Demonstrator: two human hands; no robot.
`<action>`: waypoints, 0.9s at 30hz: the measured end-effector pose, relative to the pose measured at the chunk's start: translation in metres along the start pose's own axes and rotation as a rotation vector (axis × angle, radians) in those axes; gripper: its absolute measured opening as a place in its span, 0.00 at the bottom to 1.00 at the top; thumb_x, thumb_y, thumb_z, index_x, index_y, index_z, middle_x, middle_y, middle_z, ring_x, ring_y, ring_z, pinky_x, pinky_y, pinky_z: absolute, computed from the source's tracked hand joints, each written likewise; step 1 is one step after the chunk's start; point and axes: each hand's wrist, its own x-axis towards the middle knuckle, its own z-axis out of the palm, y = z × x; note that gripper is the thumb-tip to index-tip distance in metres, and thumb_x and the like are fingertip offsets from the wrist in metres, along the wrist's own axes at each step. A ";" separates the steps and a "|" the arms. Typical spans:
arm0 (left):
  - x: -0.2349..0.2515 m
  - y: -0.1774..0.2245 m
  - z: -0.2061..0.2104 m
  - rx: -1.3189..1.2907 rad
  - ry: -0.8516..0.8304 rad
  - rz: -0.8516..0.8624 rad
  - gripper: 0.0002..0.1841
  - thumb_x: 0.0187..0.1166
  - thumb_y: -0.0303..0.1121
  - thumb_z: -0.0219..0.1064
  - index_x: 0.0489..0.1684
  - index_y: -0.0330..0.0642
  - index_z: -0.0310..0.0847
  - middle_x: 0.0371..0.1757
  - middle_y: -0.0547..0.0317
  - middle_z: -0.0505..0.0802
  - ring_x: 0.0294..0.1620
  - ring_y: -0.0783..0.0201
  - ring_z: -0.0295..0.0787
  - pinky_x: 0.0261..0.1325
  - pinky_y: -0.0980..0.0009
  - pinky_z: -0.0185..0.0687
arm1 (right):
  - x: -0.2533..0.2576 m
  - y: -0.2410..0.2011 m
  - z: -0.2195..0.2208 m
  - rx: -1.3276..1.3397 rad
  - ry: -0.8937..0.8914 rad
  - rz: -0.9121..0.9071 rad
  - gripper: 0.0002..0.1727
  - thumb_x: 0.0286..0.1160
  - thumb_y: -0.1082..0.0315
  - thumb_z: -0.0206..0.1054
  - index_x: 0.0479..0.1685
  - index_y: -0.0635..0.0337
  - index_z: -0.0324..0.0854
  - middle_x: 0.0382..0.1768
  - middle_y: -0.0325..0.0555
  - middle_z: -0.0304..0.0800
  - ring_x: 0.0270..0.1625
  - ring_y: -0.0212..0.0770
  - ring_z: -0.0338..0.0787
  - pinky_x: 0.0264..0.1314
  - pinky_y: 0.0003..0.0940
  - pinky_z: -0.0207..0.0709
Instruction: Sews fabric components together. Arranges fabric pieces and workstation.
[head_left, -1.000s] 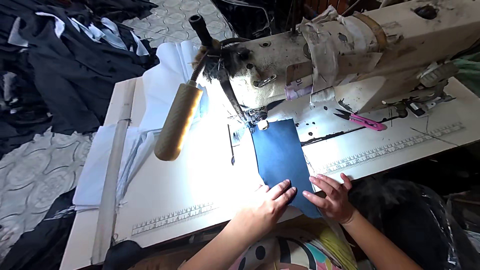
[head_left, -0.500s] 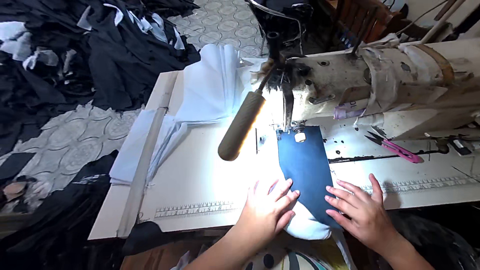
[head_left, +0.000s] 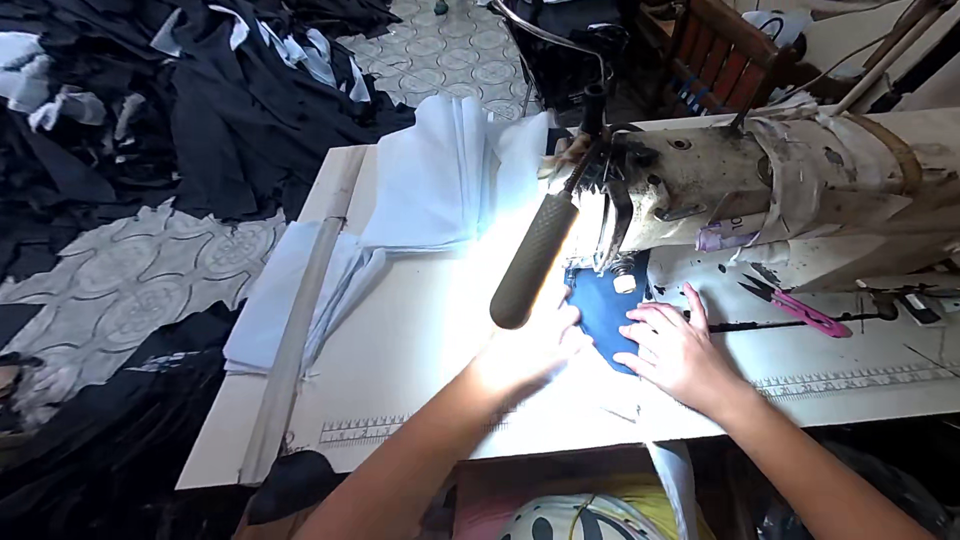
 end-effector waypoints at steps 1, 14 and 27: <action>0.001 0.012 0.007 -0.012 0.022 0.037 0.23 0.82 0.48 0.62 0.45 0.32 0.90 0.57 0.34 0.90 0.63 0.37 0.86 0.65 0.41 0.77 | 0.004 -0.001 0.001 0.020 -0.013 -0.007 0.21 0.77 0.50 0.65 0.46 0.59 0.93 0.60 0.55 0.92 0.70 0.63 0.87 0.76 0.87 0.47; -0.036 0.033 0.032 0.072 0.191 -0.062 0.14 0.74 0.31 0.69 0.54 0.54 0.95 0.61 0.54 0.95 0.62 0.42 0.91 0.55 0.36 0.82 | 0.005 -0.001 0.006 0.138 -0.005 -0.193 0.16 0.75 0.65 0.60 0.44 0.53 0.96 0.55 0.45 0.97 0.65 0.53 0.92 0.79 0.76 0.57; 0.018 -0.043 0.006 -0.130 0.086 -0.161 0.15 0.84 0.27 0.56 0.53 0.40 0.92 0.65 0.49 0.91 0.78 0.48 0.79 0.87 0.28 0.33 | 0.064 -0.004 0.011 0.148 -0.145 0.026 0.16 0.82 0.66 0.61 0.58 0.56 0.93 0.65 0.52 0.91 0.74 0.58 0.85 0.85 0.74 0.48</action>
